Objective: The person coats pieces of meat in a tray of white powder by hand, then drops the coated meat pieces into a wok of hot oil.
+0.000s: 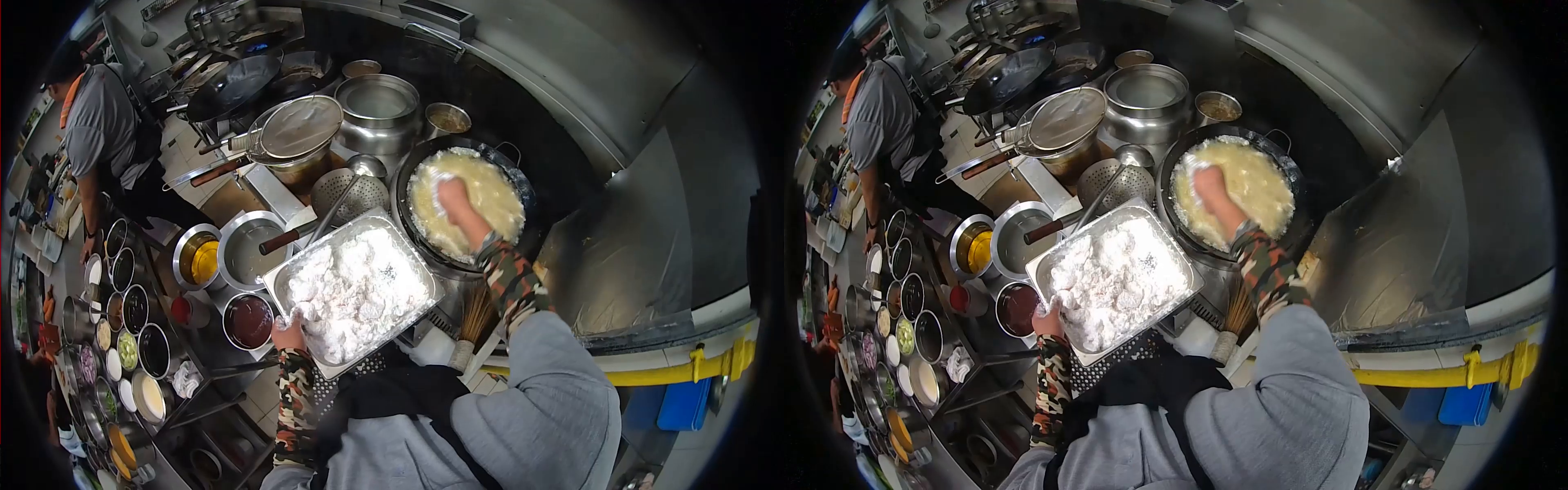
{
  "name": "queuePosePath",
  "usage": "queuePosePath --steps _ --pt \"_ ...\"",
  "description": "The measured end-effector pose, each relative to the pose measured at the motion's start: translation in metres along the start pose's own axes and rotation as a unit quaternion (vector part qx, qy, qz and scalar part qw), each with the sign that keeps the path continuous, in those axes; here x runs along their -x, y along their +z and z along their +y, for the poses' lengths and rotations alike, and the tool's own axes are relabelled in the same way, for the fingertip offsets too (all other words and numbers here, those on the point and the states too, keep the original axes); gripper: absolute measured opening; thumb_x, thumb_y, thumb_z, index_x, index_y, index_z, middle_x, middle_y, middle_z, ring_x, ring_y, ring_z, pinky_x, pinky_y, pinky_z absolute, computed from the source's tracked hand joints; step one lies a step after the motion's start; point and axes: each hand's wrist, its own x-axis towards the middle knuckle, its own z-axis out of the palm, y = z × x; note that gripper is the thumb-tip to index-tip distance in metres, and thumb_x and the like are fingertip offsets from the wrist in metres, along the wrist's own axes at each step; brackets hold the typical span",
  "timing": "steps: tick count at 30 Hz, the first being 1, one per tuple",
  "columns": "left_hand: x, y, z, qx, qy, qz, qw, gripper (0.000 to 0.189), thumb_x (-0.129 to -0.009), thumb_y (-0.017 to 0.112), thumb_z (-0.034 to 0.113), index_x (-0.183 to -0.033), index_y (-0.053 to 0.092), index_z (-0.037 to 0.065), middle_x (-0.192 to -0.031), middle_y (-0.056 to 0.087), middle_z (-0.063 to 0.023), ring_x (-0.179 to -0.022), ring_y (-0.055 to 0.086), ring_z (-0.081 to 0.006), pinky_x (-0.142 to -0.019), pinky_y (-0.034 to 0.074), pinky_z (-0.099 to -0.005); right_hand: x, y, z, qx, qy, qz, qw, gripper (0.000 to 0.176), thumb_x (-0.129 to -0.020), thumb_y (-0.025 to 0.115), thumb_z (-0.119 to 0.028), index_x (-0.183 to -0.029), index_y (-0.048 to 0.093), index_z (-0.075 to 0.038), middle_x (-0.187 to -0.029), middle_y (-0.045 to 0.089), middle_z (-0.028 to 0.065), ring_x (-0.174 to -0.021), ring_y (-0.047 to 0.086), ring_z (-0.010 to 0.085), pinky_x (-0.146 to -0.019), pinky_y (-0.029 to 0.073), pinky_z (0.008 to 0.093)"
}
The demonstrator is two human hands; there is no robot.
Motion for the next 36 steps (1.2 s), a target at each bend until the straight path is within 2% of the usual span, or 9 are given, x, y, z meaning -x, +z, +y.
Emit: queuePosePath --steps 12,16,18,20,22,28,30,34,36 --pt "-0.004 -0.004 -0.012 -0.003 -0.017 0.009 1.000 0.030 -0.069 0.064 0.009 -0.090 0.052 -0.007 -0.081 0.059 -0.0112 -0.072 0.054 -0.0165 -0.068 0.042 -0.0262 -0.108 -0.042 0.034 0.182 0.061 0.085 0.978 0.022 -0.068 0.054 -0.012 -0.077 0.058 0.007 -0.080 0.059 0.0221 -0.073 0.060 0.0307 -0.058 0.046 0.0375" --pt "-0.001 0.000 -0.002 0.010 0.018 -0.023 1.000 0.025 -0.070 0.062 0.008 -0.088 0.054 -0.007 -0.081 0.059 -0.0106 -0.070 0.055 -0.0151 -0.065 0.043 -0.0254 -0.070 -0.056 0.004 0.226 -0.063 0.102 0.967 0.019 -0.067 0.052 -0.011 -0.075 0.059 0.006 -0.077 0.059 0.0217 -0.070 0.060 0.0298 -0.058 0.046 0.0353" --pt "0.027 0.003 0.060 -0.067 -0.063 -0.007 0.996 0.025 -0.071 0.064 0.012 -0.088 0.056 -0.005 -0.079 0.060 -0.0091 -0.066 0.054 -0.0140 -0.061 0.042 -0.0254 -0.019 -0.026 -0.009 0.153 -0.236 -0.119 0.952 0.017 -0.066 0.054 -0.003 -0.079 0.057 0.008 -0.070 0.059 0.0167 -0.064 0.059 0.0252 -0.052 0.046 0.0355" --pt "0.015 0.002 0.034 -0.056 -0.033 0.010 0.998 0.028 -0.070 0.065 0.014 -0.089 0.056 -0.005 -0.078 0.060 -0.0091 -0.067 0.054 -0.0149 -0.062 0.042 -0.0264 0.052 0.001 -0.043 0.095 -0.091 -0.321 0.938 0.019 -0.065 0.053 0.002 -0.083 0.059 0.005 -0.074 0.061 0.0148 -0.065 0.059 0.0214 -0.055 0.047 0.0312" --pt "0.020 0.003 0.047 -0.069 -0.019 0.008 0.997 0.027 -0.069 0.066 0.013 -0.087 0.056 -0.004 -0.077 0.061 -0.0092 -0.067 0.055 -0.0152 -0.063 0.042 -0.0266 0.092 0.035 -0.035 0.315 -0.232 -0.386 0.835 0.025 -0.065 0.050 0.004 -0.088 0.058 0.003 -0.080 0.062 0.0139 -0.073 0.059 0.0194 -0.063 0.047 0.0300" --pt "0.008 0.004 0.023 -0.042 0.001 0.013 0.999 0.024 -0.066 0.066 0.010 -0.084 0.056 -0.003 -0.077 0.061 -0.0099 -0.068 0.057 -0.0157 -0.064 0.043 -0.0269 0.151 0.087 -0.009 0.402 -0.354 -0.271 0.800 0.017 -0.065 0.050 -0.005 -0.079 0.059 -0.002 -0.082 0.058 0.0167 -0.079 0.057 0.0293 -0.070 0.045 0.0375" --pt "0.001 0.004 0.012 -0.035 0.001 0.005 0.999 0.026 -0.065 0.065 0.010 -0.085 0.056 -0.003 -0.077 0.061 -0.0105 -0.068 0.057 -0.0162 -0.064 0.043 -0.0272 0.132 0.093 0.001 0.324 -0.538 -0.036 0.778 0.022 -0.062 0.049 -0.004 -0.081 0.060 -0.002 -0.082 0.058 0.0156 -0.078 0.055 0.0320 -0.073 0.044 0.0385" --pt "-0.003 0.004 0.011 -0.032 0.034 -0.013 0.999 0.030 -0.066 0.066 0.011 -0.089 0.054 -0.005 -0.080 0.061 -0.0122 -0.070 0.056 -0.0171 -0.065 0.042 -0.0277 0.113 0.088 0.005 0.275 -0.337 -0.209 0.876 0.022 -0.064 0.048 0.001 -0.082 0.059 0.000 -0.094 0.056 0.0163 -0.081 0.053 0.0355 -0.072 0.044 0.0377" --pt "0.008 0.005 0.026 -0.064 0.020 0.016 0.998 0.030 -0.067 0.066 0.011 -0.089 0.055 -0.005 -0.080 0.061 -0.0119 -0.070 0.056 -0.0171 -0.065 0.043 -0.0276 0.117 0.083 0.005 0.185 -0.370 -0.194 0.889 0.028 -0.068 0.042 0.007 -0.091 0.057 0.003 -0.096 0.056 0.0147 -0.084 0.053 0.0325 -0.073 0.046 0.0361"
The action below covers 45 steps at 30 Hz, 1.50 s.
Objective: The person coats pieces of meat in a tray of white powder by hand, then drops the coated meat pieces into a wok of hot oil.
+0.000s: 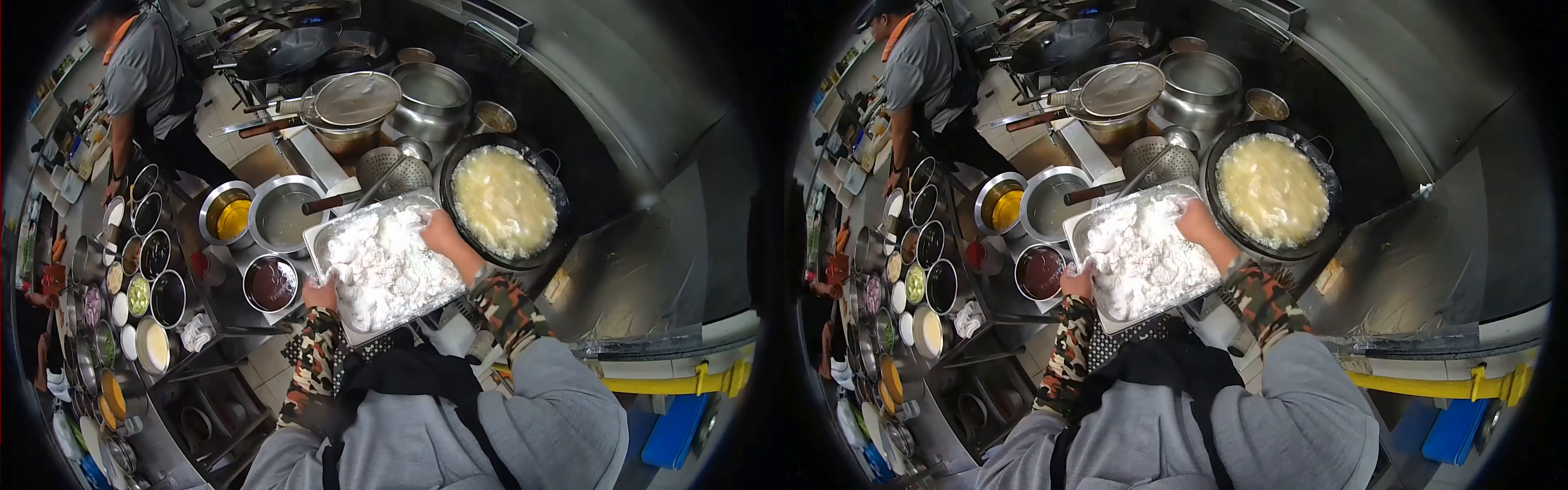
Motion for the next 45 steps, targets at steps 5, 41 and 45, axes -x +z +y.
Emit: queuePosePath --steps 5,41,45 --pt "0.003 0.000 0.003 0.029 -0.017 0.002 0.999 0.026 -0.067 0.066 0.011 -0.085 0.056 -0.004 -0.077 0.061 -0.0104 -0.068 0.056 -0.0162 -0.064 0.043 -0.0276 0.014 -0.006 0.013 -0.628 0.275 -0.030 0.727 0.052 -0.069 0.033 0.015 -0.119 0.029 0.003 -0.113 0.039 0.0140 -0.090 0.050 0.0256 -0.077 0.049 0.0354" --pt "-0.017 -0.002 -0.032 0.019 0.007 -0.030 0.999 0.032 -0.069 0.065 0.015 -0.089 0.053 -0.008 -0.079 0.060 -0.0132 -0.069 0.055 -0.0172 -0.065 0.043 -0.0263 -0.002 -0.046 -0.004 -0.557 0.244 0.066 0.791 0.009 -0.078 0.049 -0.004 -0.087 0.052 -0.006 -0.071 0.053 0.0050 -0.052 0.046 0.0098 -0.041 0.039 0.0243" --pt "-0.012 -0.003 -0.026 0.028 -0.015 -0.044 0.999 0.035 -0.069 0.065 0.015 -0.092 0.052 -0.008 -0.083 0.059 -0.0129 -0.073 0.055 -0.0167 -0.068 0.042 -0.0260 -0.026 -0.108 0.006 -0.315 0.363 0.179 0.858 0.019 -0.075 0.043 -0.011 -0.085 0.052 0.003 -0.070 0.053 0.0104 -0.060 0.050 0.0206 -0.053 0.041 0.0353"
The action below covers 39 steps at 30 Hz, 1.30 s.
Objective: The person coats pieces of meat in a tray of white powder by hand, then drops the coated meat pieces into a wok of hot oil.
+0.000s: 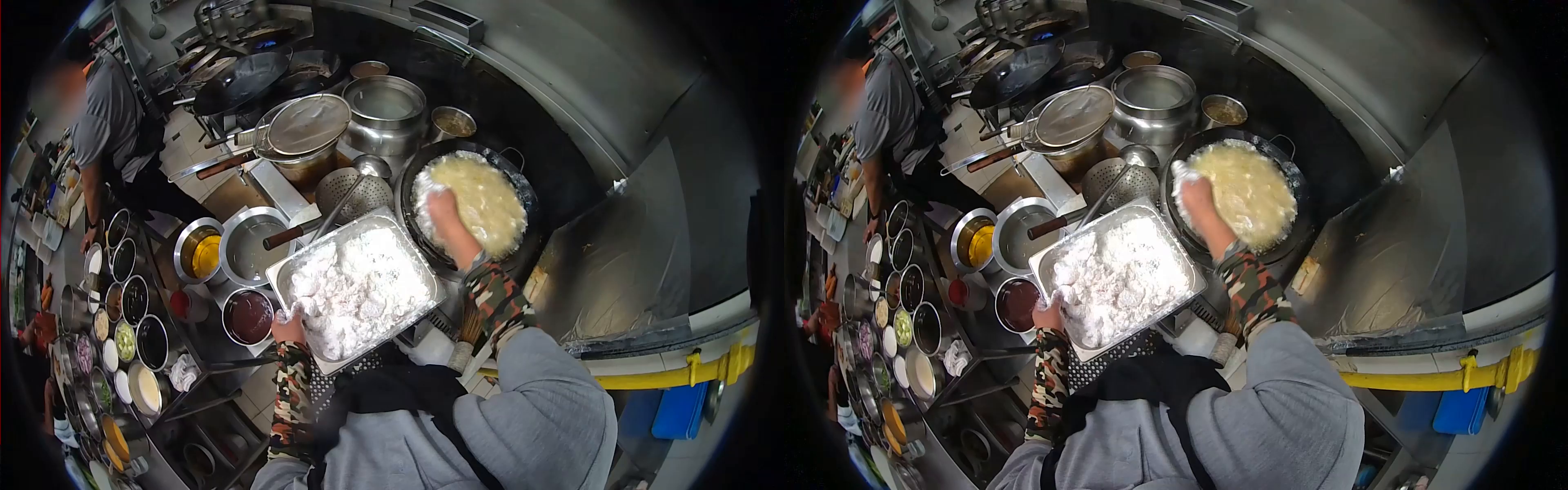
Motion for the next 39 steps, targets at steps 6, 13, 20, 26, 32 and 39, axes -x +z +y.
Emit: queuePosePath --steps 6,13,20,26,32,39 --pt "0.003 0.001 0.004 -0.017 -0.017 0.017 1.000 0.033 -0.069 0.066 0.015 -0.091 0.053 -0.006 -0.083 0.060 -0.0112 -0.073 0.055 -0.0155 -0.068 0.042 -0.0257 -0.123 -0.017 0.104 0.197 -0.088 0.109 0.970 0.030 -0.071 0.052 -0.024 -0.068 0.058 0.005 -0.071 0.057 0.0235 -0.070 0.057 0.0348 -0.064 0.044 0.0381" --pt "0.010 0.001 0.014 -0.015 0.007 0.014 1.000 0.027 -0.070 0.063 0.011 -0.090 0.054 -0.005 -0.081 0.060 -0.0109 -0.071 0.056 -0.0156 -0.066 0.043 -0.0264 -0.106 -0.044 0.066 0.425 -0.246 0.128 0.862 0.028 -0.071 0.054 -0.022 -0.076 0.059 0.005 -0.074 0.059 0.0195 -0.063 0.058 0.0261 -0.060 0.044 0.0361" --pt "0.006 0.004 0.008 -0.042 -0.032 0.067 0.996 0.035 -0.065 0.068 0.018 -0.088 0.055 -0.006 -0.078 0.061 -0.0123 -0.069 0.056 -0.0179 -0.066 0.043 -0.0281 0.036 0.027 0.061 0.524 -0.077 -0.437 0.727 0.049 -0.067 0.054 -0.037 -0.084 0.057 0.009 -0.085 0.056 0.0265 -0.079 0.054 0.0371 -0.073 0.042 0.0383" --pt "0.015 0.011 0.040 0.002 -0.002 0.022 1.000 0.028 -0.069 0.064 0.012 -0.089 0.055 -0.005 -0.077 0.060 -0.0105 -0.068 0.056 -0.0161 -0.064 0.042 -0.0266 0.114 0.089 0.074 0.295 -0.199 -0.342 0.870 0.077 -0.066 0.063 -0.026 -0.126 0.023 0.000 -0.122 0.035 0.0207 -0.101 0.047 0.0292 -0.084 0.040 0.0327" --pt "0.023 0.009 0.051 -0.037 0.046 0.016 0.998 0.025 -0.069 0.064 0.011 -0.088 0.056 -0.002 -0.077 0.061 -0.0093 -0.068 0.056 -0.0155 -0.065 0.043 -0.0262 0.100 0.104 0.094 0.422 -0.213 -0.257 0.843 0.059 -0.066 0.062 -0.030 -0.112 0.041 0.000 -0.105 0.049 0.0216 -0.094 0.050 0.0317 -0.081 0.041 0.0324" --pt "0.013 0.000 0.014 0.005 0.072 0.009 0.997 0.024 -0.068 0.064 0.010 -0.086 0.055 -0.002 -0.077 0.060 -0.0091 -0.068 0.055 -0.0148 -0.065 0.043 -0.0267 0.047 0.066 0.085 0.334 -0.386 -0.207 0.835 0.049 -0.065 0.059 -0.023 -0.108 0.048 -0.002 -0.095 0.054 0.0226 -0.090 0.053 0.0317 -0.077 0.042 0.0331"
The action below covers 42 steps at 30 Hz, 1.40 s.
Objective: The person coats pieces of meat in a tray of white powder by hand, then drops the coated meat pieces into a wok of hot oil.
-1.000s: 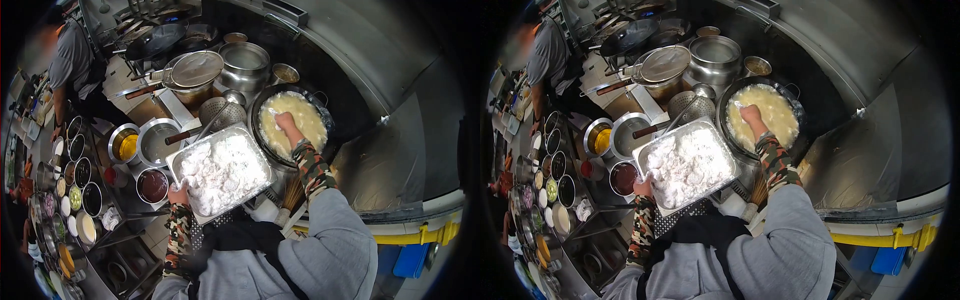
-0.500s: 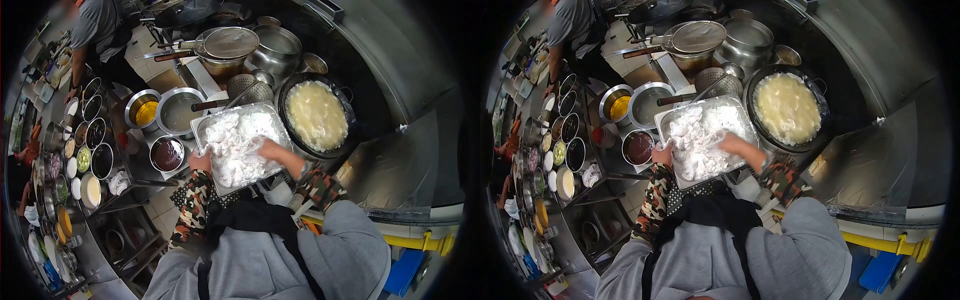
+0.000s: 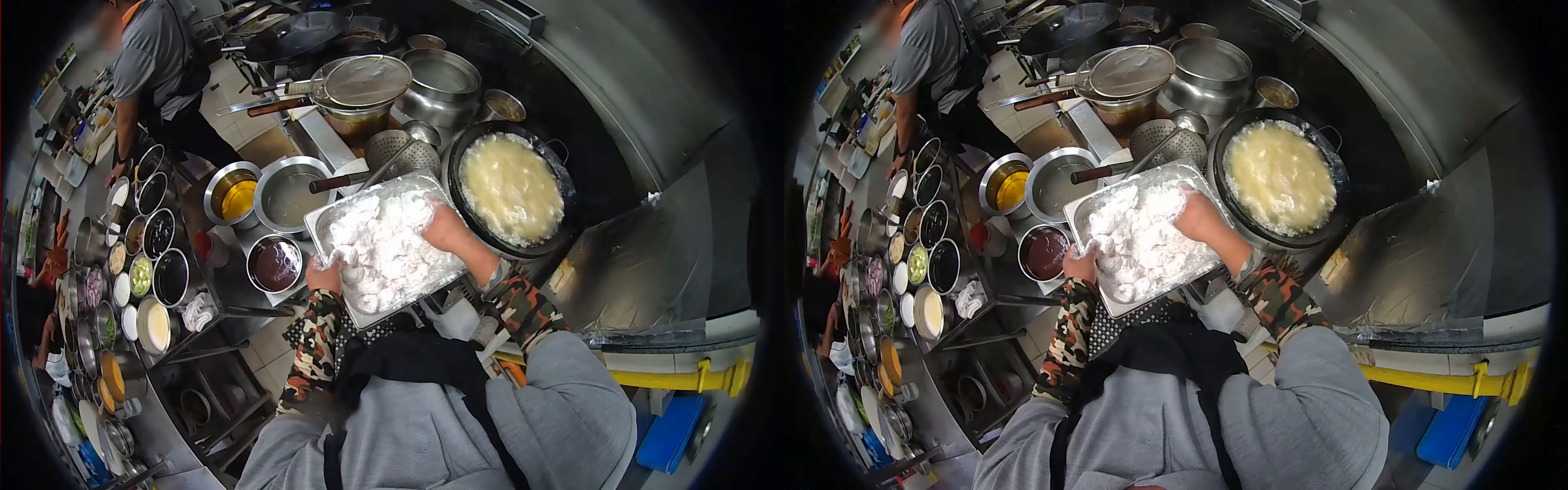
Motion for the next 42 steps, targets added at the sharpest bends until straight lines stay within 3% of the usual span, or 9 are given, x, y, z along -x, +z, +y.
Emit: queuePosePath --steps 10,12,13,15,16,24,30,34,42 --pt "0.003 -0.002 0.004 0.006 -0.028 0.003 1.000 0.025 -0.068 0.063 0.007 -0.089 0.055 -0.002 -0.080 0.061 -0.0098 -0.072 0.056 -0.0159 -0.067 0.043 -0.0261 -0.007 -0.033 0.002 -0.265 0.224 -0.001 0.938 0.025 -0.070 0.051 -0.006 -0.094 0.055 0.002 -0.087 0.059 0.0143 -0.080 0.058 0.0265 -0.068 0.047 0.0353" --pt "0.007 -0.002 0.013 -0.003 -0.048 0.004 0.999 0.028 -0.069 0.061 0.007 -0.094 0.053 -0.004 -0.085 0.061 -0.0104 -0.074 0.057 -0.0166 -0.069 0.043 -0.0267 0.000 -0.034 0.005 -0.658 0.411 -0.028 0.631 0.028 -0.073 0.053 -0.004 -0.101 0.052 -0.001 -0.091 0.058 0.0122 -0.079 0.058 0.0271 -0.066 0.048 0.0398" --pt "0.001 -0.003 -0.003 0.005 -0.038 -0.012 0.999 0.028 -0.069 0.061 0.007 -0.093 0.053 -0.004 -0.085 0.060 -0.0105 -0.074 0.057 -0.0169 -0.068 0.043 -0.0267 0.004 -0.010 0.037 -0.694 0.410 -0.081 0.587 0.033 -0.073 0.056 -0.005 -0.105 0.049 -0.001 -0.093 0.057 0.0133 -0.079 0.058 0.0276 -0.066 0.049 0.0427" --pt "0.005 -0.004 0.009 0.007 -0.002 -0.030 1.000 0.025 -0.070 0.062 0.009 -0.090 0.054 -0.005 -0.083 0.060 -0.0108 -0.073 0.056 -0.0172 -0.067 0.043 -0.0267 0.016 -0.009 0.015 -0.603 0.340 -0.013 0.721 0.035 -0.068 0.056 -0.003 -0.101 0.049 0.004 -0.088 0.057 0.0152 -0.075 0.057 0.0261 -0.064 0.049 0.0384" --pt "0.002 -0.004 0.003 0.015 0.007 -0.040 0.999 0.026 -0.070 0.062 0.010 -0.090 0.054 -0.005 -0.083 0.060 -0.0107 -0.072 0.055 -0.0173 -0.066 0.043 -0.0273 0.016 -0.022 -0.005 -0.301 0.393 -0.004 0.869 0.035 -0.065 0.055 -0.002 -0.099 0.049 0.007 -0.085 0.057 0.0156 -0.073 0.057 0.0242 -0.062 0.047 0.0337" --pt "-0.012 -0.008 -0.014 -0.069 0.016 -0.042 0.997 0.026 -0.072 0.060 0.014 -0.088 0.055 -0.006 -0.081 0.060 -0.0110 -0.073 0.055 -0.0167 -0.066 0.042 -0.0279 0.026 -0.017 -0.010 -0.050 0.129 0.070 0.988 0.034 -0.065 0.050 -0.005 -0.098 0.051 0.003 -0.097 0.054 0.0208 -0.092 0.052 0.0289 -0.080 0.041 0.0322" --pt "-0.016 -0.009 -0.020 -0.036 0.002 -0.052 0.998 0.024 -0.074 0.058 0.013 -0.087 0.054 -0.006 -0.081 0.060 -0.0105 -0.072 0.054 -0.0161 -0.066 0.041 -0.0279 0.025 -0.019 -0.015 -0.495 0.329 0.117 0.796 0.040 -0.071 0.046 -0.005 -0.110 0.043 0.001 -0.101 0.050 0.0161 -0.090 0.048 0.0215 -0.077 0.040 0.0329" --pt "-0.017 -0.012 -0.020 -0.045 0.003 -0.060 0.997 0.024 -0.074 0.059 0.013 -0.088 0.054 -0.006 -0.082 0.059 -0.0101 -0.073 0.054 -0.0159 -0.066 0.041 -0.0271 0.011 -0.011 -0.012 -0.441 0.409 0.103 0.792 0.033 -0.074 0.040 -0.004 -0.105 0.046 0.001 -0.094 0.052 0.0147 -0.083 0.051 0.0214 -0.072 0.043 0.0358" --pt "-0.019 -0.012 -0.026 0.007 -0.016 -0.056 0.998 0.024 -0.074 0.059 0.011 -0.091 0.053 -0.006 -0.085 0.059 -0.0099 -0.074 0.053 -0.0154 -0.067 0.041 -0.0268 0.001 -0.027 0.038 -0.789 0.311 0.115 0.517 0.021 -0.076 0.037 -0.004 -0.088 0.054 -0.004 -0.074 0.054 0.0113 -0.061 0.053 0.0176 -0.050 0.047 0.0308"
